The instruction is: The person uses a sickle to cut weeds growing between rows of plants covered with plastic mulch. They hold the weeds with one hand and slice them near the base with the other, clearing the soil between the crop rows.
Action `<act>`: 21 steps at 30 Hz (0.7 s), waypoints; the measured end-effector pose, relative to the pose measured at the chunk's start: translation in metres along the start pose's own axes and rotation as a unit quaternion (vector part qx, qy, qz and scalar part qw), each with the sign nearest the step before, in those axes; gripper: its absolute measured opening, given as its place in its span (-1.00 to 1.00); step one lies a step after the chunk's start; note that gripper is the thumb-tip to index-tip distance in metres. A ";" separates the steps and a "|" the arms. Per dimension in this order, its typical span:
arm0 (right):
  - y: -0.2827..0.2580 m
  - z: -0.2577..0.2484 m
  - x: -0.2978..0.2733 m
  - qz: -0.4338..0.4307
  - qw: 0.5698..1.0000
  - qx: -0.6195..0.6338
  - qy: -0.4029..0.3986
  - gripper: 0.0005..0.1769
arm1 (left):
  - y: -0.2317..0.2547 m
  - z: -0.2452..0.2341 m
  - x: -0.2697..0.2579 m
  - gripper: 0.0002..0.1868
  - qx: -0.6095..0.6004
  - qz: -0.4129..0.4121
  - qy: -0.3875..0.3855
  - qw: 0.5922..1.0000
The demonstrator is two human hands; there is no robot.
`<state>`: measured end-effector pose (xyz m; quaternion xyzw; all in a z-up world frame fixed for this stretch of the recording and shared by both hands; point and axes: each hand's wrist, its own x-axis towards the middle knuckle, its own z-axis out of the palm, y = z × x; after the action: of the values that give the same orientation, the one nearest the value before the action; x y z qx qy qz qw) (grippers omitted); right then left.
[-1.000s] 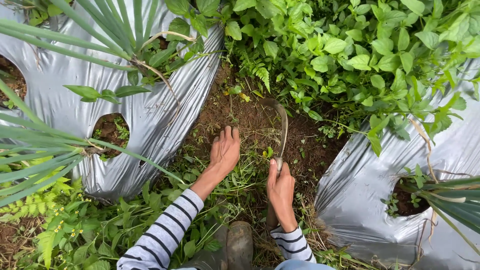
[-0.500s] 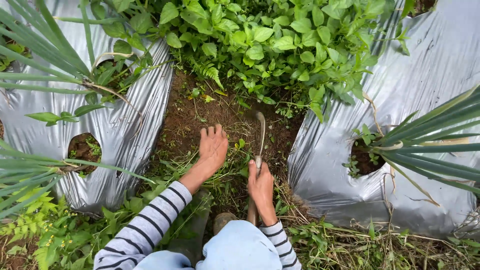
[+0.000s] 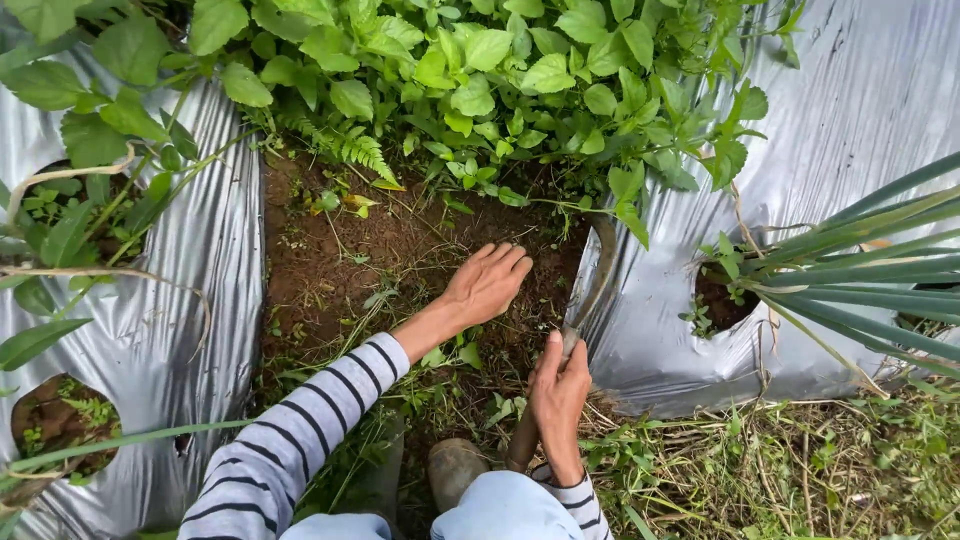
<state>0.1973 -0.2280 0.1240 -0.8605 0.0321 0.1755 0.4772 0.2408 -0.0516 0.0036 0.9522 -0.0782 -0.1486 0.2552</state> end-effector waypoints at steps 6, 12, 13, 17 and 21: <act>-0.007 0.010 -0.010 0.101 0.990 -0.099 0.013 -0.63 | -0.019 -0.019 0.049 -0.48 -0.017 0.167 0.280 0.945; -0.021 0.017 0.008 0.053 0.998 -0.041 0.004 -0.60 | -0.029 -0.004 0.070 -0.50 0.267 -0.099 0.286 0.915; -0.017 0.020 0.010 0.053 0.998 -0.033 -0.005 -0.61 | -0.033 0.004 0.078 -0.49 0.266 -0.084 0.306 0.910; 0.008 0.016 -0.006 0.058 0.997 -0.042 -0.010 -0.62 | -0.070 0.063 0.104 -0.88 0.308 -0.093 0.300 0.898; 0.002 0.001 0.002 0.065 0.997 -0.050 -0.006 -0.58 | -0.074 0.058 0.069 -0.90 0.283 -0.059 0.251 0.924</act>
<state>0.1988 -0.2280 0.1208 -0.8785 0.0758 0.2128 0.4210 0.2926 -0.0303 -0.0982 0.9938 0.0064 0.1086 -0.0225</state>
